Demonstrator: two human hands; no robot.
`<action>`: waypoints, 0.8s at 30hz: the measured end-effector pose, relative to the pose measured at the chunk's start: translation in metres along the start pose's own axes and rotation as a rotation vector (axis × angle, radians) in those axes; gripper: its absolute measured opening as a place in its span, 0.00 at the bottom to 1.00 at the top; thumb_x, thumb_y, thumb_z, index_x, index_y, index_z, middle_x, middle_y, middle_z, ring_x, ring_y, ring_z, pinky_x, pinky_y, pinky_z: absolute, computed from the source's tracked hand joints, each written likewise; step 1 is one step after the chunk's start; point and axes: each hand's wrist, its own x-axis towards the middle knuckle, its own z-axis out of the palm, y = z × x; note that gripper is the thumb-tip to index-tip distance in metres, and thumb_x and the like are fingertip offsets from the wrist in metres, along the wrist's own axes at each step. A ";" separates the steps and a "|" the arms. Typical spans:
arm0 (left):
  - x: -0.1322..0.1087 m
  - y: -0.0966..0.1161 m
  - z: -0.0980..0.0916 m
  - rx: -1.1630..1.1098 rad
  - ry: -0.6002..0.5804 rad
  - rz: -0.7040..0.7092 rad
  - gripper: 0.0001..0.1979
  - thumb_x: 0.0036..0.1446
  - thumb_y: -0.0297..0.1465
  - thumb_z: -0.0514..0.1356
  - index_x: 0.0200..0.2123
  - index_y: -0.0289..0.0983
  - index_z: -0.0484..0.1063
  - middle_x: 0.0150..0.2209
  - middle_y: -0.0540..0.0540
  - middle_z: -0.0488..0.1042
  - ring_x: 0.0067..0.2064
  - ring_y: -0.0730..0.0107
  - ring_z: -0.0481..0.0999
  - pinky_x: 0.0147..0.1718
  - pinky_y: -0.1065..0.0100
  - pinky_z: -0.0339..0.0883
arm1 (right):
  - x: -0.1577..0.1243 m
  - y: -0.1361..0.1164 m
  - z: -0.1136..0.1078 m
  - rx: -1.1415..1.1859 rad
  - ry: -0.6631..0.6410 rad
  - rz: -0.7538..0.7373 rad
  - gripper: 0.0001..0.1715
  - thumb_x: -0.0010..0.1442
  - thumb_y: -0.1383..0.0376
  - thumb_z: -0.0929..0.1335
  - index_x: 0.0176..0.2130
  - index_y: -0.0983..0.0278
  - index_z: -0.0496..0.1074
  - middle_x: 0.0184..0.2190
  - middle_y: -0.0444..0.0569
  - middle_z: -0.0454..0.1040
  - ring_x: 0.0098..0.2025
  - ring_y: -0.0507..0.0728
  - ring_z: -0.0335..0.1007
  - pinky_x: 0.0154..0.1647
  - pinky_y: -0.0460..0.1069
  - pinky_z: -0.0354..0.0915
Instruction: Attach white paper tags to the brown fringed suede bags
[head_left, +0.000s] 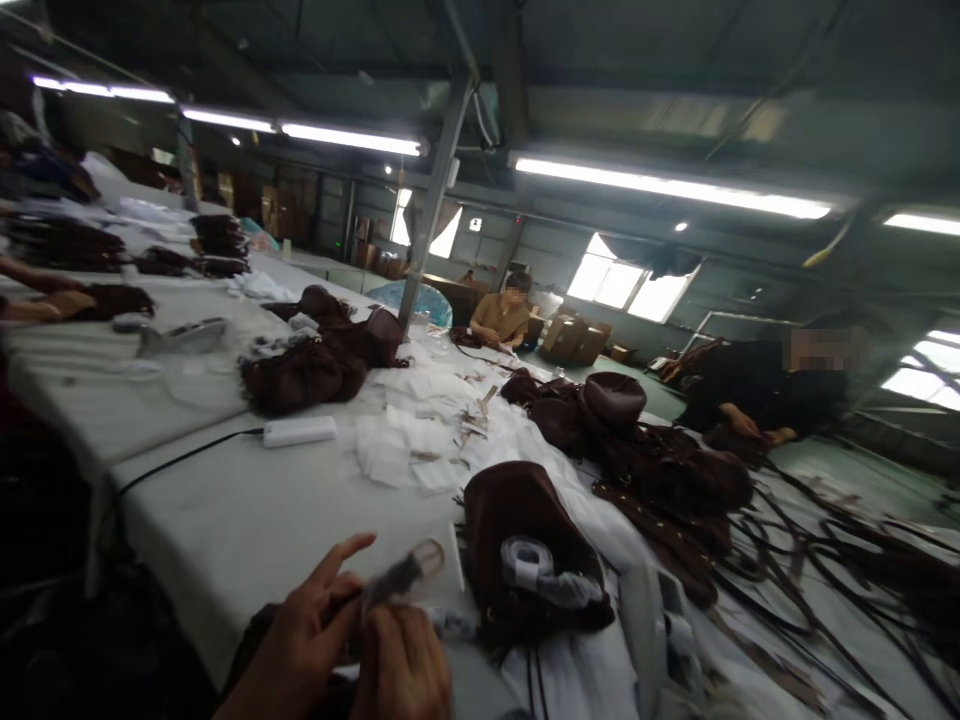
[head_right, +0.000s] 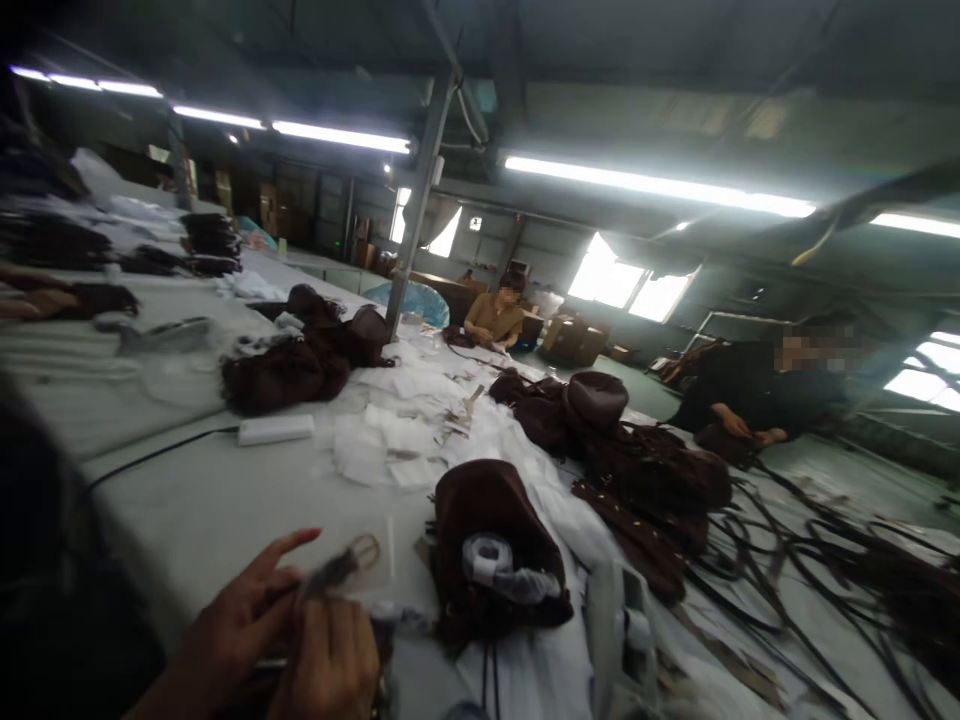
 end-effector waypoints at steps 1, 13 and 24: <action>-0.001 0.001 0.000 0.042 0.017 0.000 0.29 0.56 0.44 0.58 0.58 0.41 0.58 0.31 0.50 0.72 0.31 0.69 0.73 0.32 0.71 0.69 | -0.001 0.001 0.002 0.016 -0.003 0.008 0.14 0.65 0.69 0.59 0.32 0.62 0.69 0.24 0.47 0.70 0.27 0.54 0.68 0.29 0.47 0.62; -0.003 -0.010 -0.007 0.075 0.088 0.048 0.27 0.59 0.37 0.55 0.61 0.44 0.54 0.48 0.43 0.68 0.34 0.71 0.75 0.30 0.72 0.70 | -0.008 -0.003 0.015 0.055 -0.017 0.042 0.16 0.66 0.68 0.57 0.30 0.62 0.67 0.23 0.46 0.68 0.27 0.53 0.67 0.28 0.47 0.58; 0.004 -0.016 -0.015 0.334 0.120 -0.004 0.11 0.53 0.37 0.60 0.40 0.42 0.76 0.29 0.50 0.76 0.33 0.64 0.76 0.34 0.70 0.71 | -0.013 0.005 0.020 0.152 -0.040 0.147 0.15 0.67 0.69 0.57 0.29 0.61 0.63 0.24 0.44 0.66 0.26 0.51 0.65 0.28 0.45 0.60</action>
